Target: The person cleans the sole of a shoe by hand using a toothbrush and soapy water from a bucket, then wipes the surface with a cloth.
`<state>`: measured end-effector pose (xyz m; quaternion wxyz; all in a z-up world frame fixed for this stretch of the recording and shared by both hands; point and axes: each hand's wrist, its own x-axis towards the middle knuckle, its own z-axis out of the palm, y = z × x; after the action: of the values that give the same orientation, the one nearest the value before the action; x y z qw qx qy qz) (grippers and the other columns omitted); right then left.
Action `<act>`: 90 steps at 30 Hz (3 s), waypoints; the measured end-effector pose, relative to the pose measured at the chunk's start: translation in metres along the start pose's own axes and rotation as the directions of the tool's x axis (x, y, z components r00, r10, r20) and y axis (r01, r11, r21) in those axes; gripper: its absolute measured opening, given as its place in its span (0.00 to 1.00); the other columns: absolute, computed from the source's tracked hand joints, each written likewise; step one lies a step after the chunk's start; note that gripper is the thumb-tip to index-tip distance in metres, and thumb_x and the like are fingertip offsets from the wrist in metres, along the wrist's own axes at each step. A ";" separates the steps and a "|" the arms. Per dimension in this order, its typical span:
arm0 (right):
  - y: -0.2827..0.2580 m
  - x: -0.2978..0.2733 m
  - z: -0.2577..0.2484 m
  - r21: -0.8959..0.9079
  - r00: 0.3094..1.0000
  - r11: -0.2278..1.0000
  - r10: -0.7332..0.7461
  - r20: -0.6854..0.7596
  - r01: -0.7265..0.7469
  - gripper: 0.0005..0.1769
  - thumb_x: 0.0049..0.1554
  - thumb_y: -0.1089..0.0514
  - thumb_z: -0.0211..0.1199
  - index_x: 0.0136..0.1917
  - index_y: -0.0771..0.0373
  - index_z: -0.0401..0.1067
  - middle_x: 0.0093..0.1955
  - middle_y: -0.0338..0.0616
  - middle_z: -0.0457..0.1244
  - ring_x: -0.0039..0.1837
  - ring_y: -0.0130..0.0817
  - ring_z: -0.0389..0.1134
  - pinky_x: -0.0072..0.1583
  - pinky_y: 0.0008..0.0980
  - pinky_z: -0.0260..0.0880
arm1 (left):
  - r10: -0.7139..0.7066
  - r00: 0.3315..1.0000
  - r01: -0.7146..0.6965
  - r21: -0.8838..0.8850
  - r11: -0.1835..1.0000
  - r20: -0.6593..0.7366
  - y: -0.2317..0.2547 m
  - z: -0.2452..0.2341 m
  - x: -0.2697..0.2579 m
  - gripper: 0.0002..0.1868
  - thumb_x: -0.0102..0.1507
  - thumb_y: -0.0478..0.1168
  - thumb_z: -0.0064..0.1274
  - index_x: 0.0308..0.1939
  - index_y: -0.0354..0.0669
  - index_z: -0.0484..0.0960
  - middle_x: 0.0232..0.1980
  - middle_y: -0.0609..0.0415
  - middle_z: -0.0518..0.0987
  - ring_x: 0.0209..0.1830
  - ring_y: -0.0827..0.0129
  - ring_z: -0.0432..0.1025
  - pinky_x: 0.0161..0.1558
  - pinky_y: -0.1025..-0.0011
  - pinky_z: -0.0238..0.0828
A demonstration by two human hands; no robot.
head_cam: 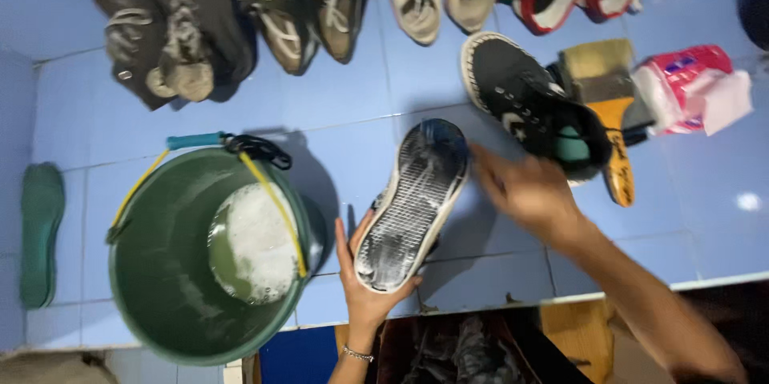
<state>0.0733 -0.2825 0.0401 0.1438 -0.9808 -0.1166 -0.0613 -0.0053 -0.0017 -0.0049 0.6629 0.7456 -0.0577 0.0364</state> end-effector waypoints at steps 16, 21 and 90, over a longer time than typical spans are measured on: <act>-0.002 -0.043 -0.003 0.134 0.953 0.954 0.243 0.179 -0.269 0.27 0.63 0.52 0.48 0.75 0.48 0.64 0.47 0.44 0.69 0.32 0.54 0.66 0.38 0.54 0.63 | -0.018 1.000 0.016 -0.082 0.996 -0.023 -0.004 0.007 -0.001 0.72 0.47 0.49 0.74 0.82 0.44 0.36 0.76 0.36 0.66 0.78 0.51 0.61 0.76 0.54 0.53; 0.016 -0.069 0.017 0.167 0.862 0.865 0.416 0.290 -0.473 0.32 0.61 0.45 0.47 0.78 0.40 0.62 0.40 0.56 0.70 0.42 0.61 0.70 0.47 0.56 0.66 | 0.000 1.000 0.000 -0.005 1.000 -0.020 0.001 0.005 0.000 0.72 0.47 0.51 0.74 0.82 0.45 0.36 0.75 0.38 0.67 0.77 0.50 0.63 0.76 0.51 0.54; -0.282 0.172 0.023 -0.201 0.410 0.411 -0.519 0.750 0.889 0.12 0.48 0.64 0.63 0.34 0.43 0.75 0.36 0.34 0.67 0.51 0.44 0.69 0.55 0.43 0.66 | 0.742 0.517 -0.366 0.674 0.642 -0.427 -0.030 -0.204 -0.030 0.28 0.72 0.65 0.34 0.45 0.52 0.82 0.53 0.51 0.76 0.63 0.49 0.65 0.63 0.49 0.67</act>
<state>0.1715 0.0227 0.1198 -0.2482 -0.7777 -0.5576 0.1506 -0.0267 0.2050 -0.0144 0.3655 0.7599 -0.0475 0.5355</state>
